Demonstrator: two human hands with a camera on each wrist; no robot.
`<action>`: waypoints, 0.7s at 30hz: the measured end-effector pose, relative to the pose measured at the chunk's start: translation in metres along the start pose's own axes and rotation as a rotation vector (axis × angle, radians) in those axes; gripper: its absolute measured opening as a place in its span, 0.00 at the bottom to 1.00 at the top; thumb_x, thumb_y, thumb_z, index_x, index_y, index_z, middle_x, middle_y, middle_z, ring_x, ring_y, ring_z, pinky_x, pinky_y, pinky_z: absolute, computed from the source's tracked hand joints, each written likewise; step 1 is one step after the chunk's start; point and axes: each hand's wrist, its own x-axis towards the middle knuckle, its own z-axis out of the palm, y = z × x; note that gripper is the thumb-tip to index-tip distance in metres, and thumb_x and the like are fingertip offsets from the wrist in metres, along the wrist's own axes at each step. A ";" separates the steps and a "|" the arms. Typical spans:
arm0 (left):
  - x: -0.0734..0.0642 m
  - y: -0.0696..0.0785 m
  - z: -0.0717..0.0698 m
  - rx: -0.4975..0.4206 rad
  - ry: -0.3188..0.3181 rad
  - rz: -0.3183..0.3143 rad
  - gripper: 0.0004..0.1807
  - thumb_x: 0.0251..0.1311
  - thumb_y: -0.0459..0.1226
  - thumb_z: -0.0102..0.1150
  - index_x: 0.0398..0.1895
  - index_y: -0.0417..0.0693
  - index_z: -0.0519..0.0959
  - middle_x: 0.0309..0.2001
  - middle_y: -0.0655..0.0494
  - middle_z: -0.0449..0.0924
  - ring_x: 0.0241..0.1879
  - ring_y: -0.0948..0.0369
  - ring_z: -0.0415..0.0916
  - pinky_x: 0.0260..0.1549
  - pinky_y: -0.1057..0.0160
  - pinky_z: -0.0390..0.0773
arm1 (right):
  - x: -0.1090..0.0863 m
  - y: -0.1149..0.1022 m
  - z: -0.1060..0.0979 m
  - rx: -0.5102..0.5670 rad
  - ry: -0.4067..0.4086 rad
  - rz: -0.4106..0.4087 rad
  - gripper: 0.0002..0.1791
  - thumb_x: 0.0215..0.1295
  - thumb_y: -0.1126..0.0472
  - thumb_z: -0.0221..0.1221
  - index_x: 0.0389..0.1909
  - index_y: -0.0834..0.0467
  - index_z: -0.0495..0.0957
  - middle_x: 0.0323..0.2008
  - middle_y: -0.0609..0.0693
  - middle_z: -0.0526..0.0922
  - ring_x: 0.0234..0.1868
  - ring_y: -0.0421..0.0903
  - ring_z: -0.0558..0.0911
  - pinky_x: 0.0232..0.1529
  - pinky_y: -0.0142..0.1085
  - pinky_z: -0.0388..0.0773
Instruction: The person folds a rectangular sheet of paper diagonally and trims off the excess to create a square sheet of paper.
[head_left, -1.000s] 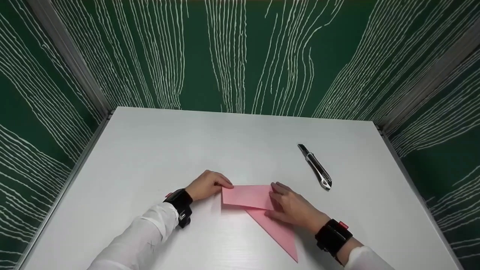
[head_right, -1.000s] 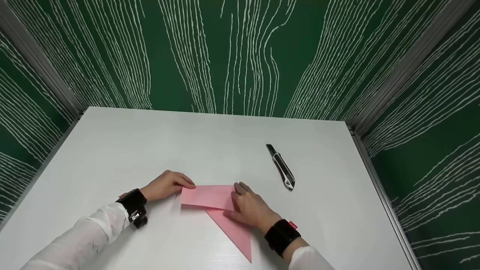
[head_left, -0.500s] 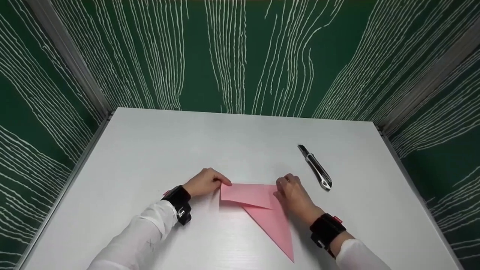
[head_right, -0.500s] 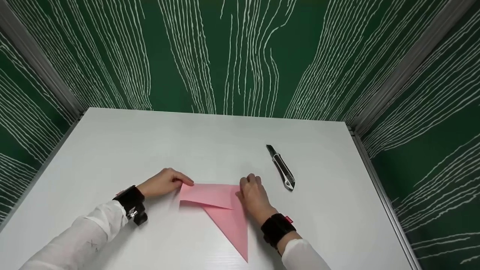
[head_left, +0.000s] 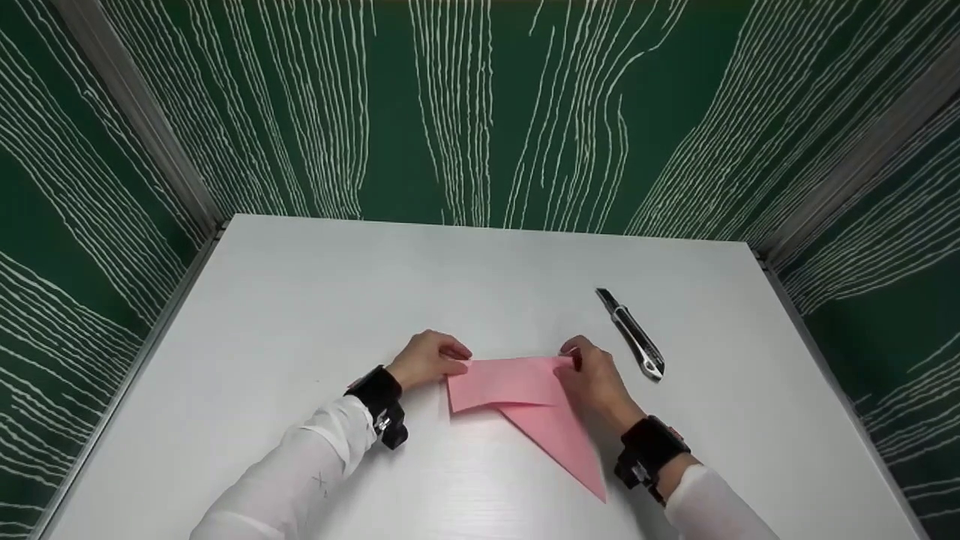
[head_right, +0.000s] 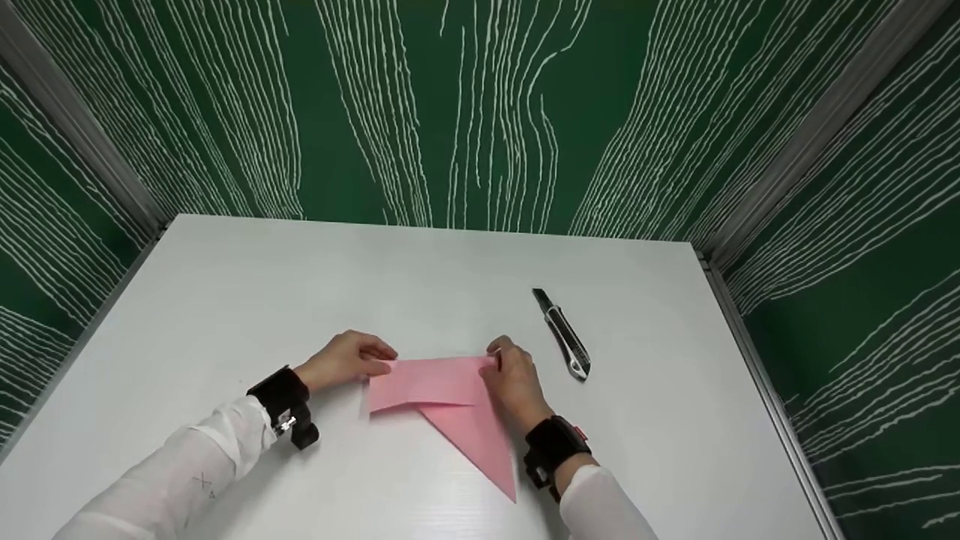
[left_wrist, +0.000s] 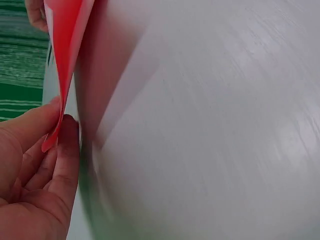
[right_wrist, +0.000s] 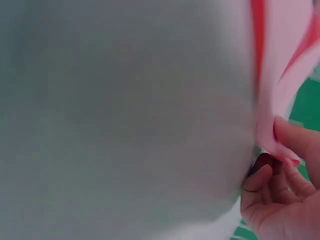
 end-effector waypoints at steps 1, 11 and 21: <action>0.000 0.000 -0.001 0.006 -0.005 -0.008 0.14 0.57 0.34 0.69 0.47 0.42 0.86 0.46 0.47 0.89 0.48 0.54 0.85 0.51 0.61 0.81 | 0.001 0.000 -0.002 0.028 0.004 0.021 0.11 0.61 0.68 0.65 0.45 0.63 0.79 0.31 0.55 0.79 0.33 0.45 0.75 0.36 0.35 0.71; 0.000 -0.001 -0.011 -0.010 -0.064 -0.048 0.15 0.59 0.32 0.61 0.49 0.44 0.85 0.48 0.49 0.87 0.50 0.58 0.80 0.54 0.62 0.77 | 0.009 -0.006 -0.012 0.383 -0.020 0.213 0.16 0.61 0.69 0.66 0.50 0.70 0.80 0.33 0.53 0.84 0.27 0.37 0.78 0.28 0.26 0.77; 0.012 0.034 0.004 0.179 -0.065 0.052 0.15 0.68 0.46 0.55 0.46 0.49 0.85 0.38 0.56 0.86 0.37 0.65 0.75 0.44 0.63 0.75 | 0.017 -0.024 -0.013 0.406 0.033 0.226 0.15 0.61 0.68 0.66 0.48 0.66 0.82 0.37 0.54 0.86 0.34 0.36 0.81 0.35 0.25 0.78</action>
